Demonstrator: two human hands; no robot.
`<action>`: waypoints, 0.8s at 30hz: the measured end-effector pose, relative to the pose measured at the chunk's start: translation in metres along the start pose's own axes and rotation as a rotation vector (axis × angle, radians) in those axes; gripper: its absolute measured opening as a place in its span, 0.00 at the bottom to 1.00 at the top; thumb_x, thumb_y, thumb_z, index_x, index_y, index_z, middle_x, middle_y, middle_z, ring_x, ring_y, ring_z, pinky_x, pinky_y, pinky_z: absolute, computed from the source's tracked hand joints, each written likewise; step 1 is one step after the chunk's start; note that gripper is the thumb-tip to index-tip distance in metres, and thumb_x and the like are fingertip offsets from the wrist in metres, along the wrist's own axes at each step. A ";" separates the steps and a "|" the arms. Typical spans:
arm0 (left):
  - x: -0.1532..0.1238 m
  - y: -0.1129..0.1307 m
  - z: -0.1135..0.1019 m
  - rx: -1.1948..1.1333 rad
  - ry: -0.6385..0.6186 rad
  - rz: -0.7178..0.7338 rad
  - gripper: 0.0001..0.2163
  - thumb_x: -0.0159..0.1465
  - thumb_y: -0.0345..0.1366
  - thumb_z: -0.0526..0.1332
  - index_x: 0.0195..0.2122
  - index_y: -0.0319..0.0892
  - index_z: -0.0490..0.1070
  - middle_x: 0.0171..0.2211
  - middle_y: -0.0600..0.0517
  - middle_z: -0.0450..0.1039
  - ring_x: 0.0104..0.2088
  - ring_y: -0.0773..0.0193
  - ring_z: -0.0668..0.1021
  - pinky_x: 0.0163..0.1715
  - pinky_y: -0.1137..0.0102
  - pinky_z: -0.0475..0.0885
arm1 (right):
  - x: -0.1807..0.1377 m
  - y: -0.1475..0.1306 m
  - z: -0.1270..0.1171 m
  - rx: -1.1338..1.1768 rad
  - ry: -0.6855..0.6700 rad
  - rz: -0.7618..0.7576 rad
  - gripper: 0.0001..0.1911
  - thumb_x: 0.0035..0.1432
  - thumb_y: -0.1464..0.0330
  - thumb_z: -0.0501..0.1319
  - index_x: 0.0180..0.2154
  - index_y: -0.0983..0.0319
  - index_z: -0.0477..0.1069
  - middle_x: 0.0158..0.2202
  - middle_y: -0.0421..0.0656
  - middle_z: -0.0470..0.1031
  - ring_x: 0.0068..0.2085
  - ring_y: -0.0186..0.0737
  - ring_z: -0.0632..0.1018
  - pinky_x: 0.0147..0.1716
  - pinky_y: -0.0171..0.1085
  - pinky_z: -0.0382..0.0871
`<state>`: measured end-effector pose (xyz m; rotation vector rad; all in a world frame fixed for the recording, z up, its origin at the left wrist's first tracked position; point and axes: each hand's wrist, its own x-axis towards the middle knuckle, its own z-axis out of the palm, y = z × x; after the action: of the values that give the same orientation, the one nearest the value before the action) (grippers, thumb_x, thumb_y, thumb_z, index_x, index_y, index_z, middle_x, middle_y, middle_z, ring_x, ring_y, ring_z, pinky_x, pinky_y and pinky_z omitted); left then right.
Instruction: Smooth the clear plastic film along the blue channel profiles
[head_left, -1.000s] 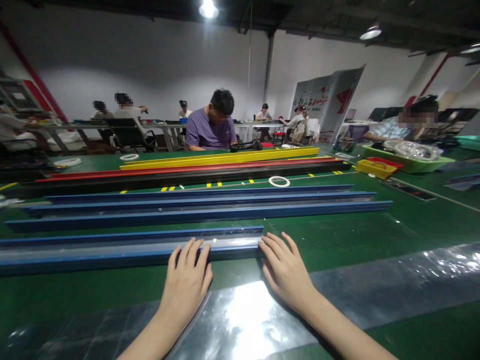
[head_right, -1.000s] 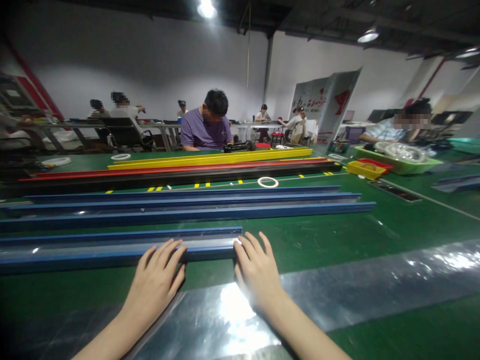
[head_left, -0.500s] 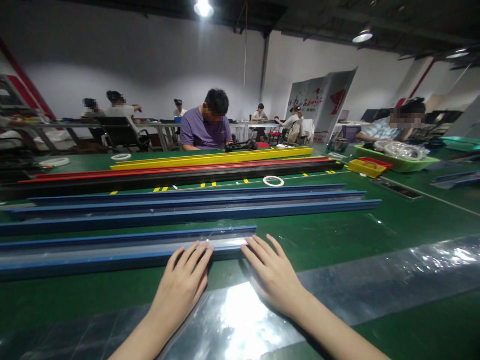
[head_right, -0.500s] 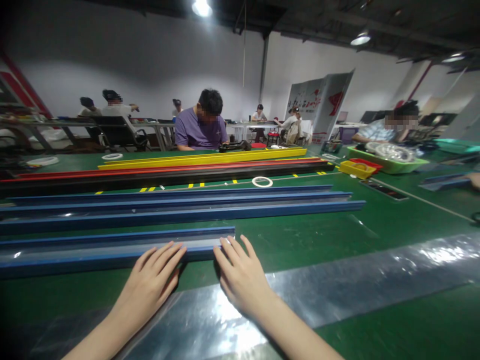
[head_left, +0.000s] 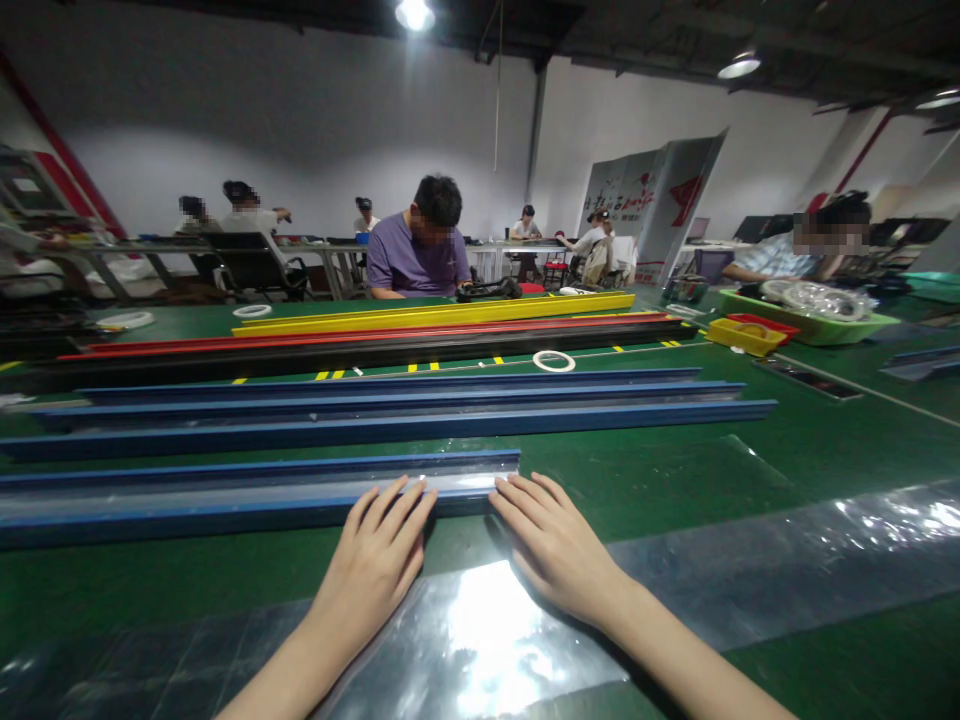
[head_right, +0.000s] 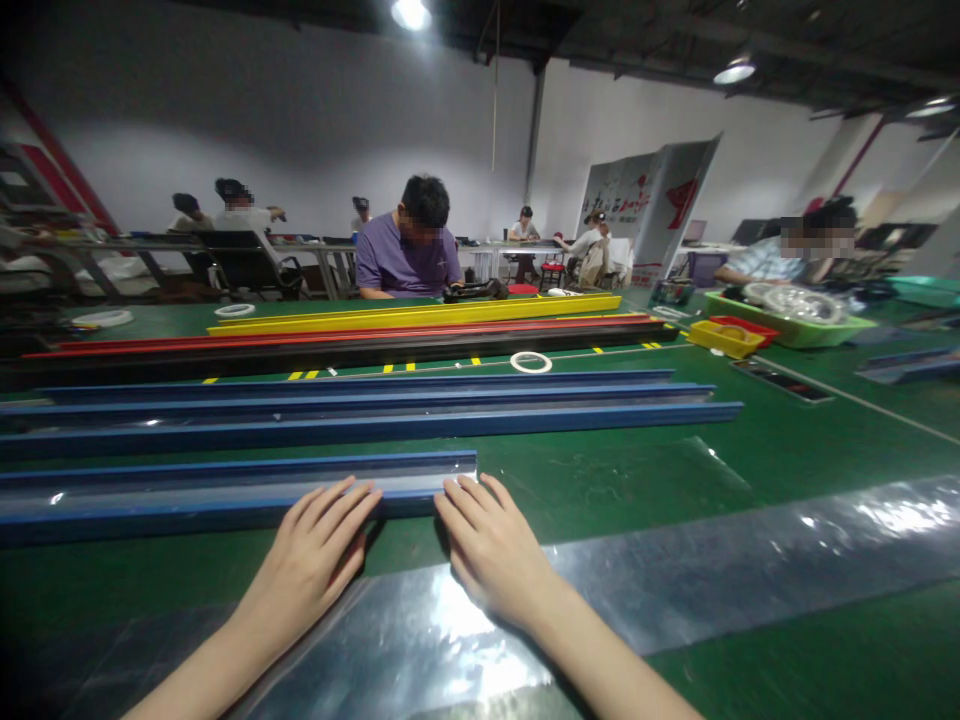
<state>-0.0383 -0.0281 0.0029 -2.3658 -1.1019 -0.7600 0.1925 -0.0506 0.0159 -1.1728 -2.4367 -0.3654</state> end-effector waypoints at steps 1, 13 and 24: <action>0.000 0.000 0.000 -0.008 -0.013 0.007 0.16 0.60 0.31 0.48 0.49 0.41 0.64 0.48 0.49 0.68 0.49 0.58 0.67 0.49 0.61 0.57 | 0.000 0.002 -0.001 -0.011 -0.003 -0.024 0.22 0.54 0.71 0.50 0.52 0.65 0.59 0.52 0.47 0.64 0.53 0.44 0.62 0.52 0.46 0.54; -0.001 0.002 0.000 0.081 -0.013 -0.143 0.15 0.59 0.31 0.49 0.47 0.38 0.65 0.46 0.45 0.68 0.48 0.55 0.67 0.48 0.58 0.58 | 0.001 0.004 0.003 -0.039 0.138 0.048 0.18 0.54 0.73 0.50 0.47 0.67 0.64 0.45 0.48 0.71 0.46 0.41 0.68 0.46 0.43 0.59; -0.001 0.004 0.000 0.033 -0.084 -0.092 0.17 0.57 0.30 0.52 0.49 0.44 0.64 0.48 0.49 0.67 0.49 0.56 0.67 0.49 0.59 0.58 | 0.000 0.015 0.001 -0.103 0.186 0.162 0.12 0.55 0.71 0.50 0.39 0.63 0.68 0.38 0.46 0.73 0.42 0.41 0.70 0.46 0.46 0.57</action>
<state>-0.0356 -0.0312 0.0022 -2.3523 -1.2561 -0.6732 0.2039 -0.0412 0.0165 -1.3072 -2.1698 -0.5308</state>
